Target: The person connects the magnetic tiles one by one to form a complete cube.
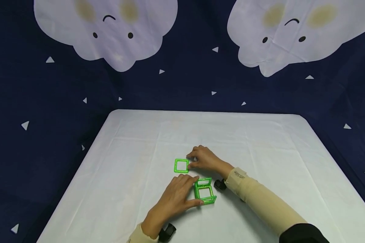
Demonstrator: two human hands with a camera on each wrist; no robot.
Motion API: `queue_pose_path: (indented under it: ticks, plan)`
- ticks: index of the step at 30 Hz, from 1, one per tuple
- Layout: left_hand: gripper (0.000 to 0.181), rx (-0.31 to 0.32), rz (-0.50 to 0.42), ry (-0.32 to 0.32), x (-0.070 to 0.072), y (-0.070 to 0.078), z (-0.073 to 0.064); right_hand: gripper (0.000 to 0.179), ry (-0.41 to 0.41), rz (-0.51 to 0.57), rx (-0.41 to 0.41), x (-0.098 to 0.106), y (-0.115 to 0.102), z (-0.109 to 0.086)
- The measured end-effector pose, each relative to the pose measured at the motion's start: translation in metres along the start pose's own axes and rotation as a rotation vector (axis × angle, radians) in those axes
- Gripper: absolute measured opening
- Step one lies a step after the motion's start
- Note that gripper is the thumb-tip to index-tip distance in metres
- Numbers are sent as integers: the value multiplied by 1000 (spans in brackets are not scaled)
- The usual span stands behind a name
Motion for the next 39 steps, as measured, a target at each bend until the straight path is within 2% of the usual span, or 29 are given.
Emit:
queue_pose_path:
  ticks: [7,15,28,39]
  plan:
    - [76,8,8,4,0,0,-1,48,-36,-61,-20,-5,-1,4]
    - [76,8,5,6,0,2,-2,45,-30,-82,-22,-7,-4,5]
    - [76,26,-7,-2,-1,1,-2,34,11,-51,-3,-7,-6,6]
    - [75,23,-9,8,0,1,-1,33,7,23,-89,-9,-1,5]
Point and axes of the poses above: each hand's wrist, its own z-axis towards the middle knuckle, its own x-axis out of the back of the hand, y = z × x, the point moved 7 cm from there along z, towards the middle knuckle, and after that the axes turned 13 degrees about y, right-handed, at the moved point
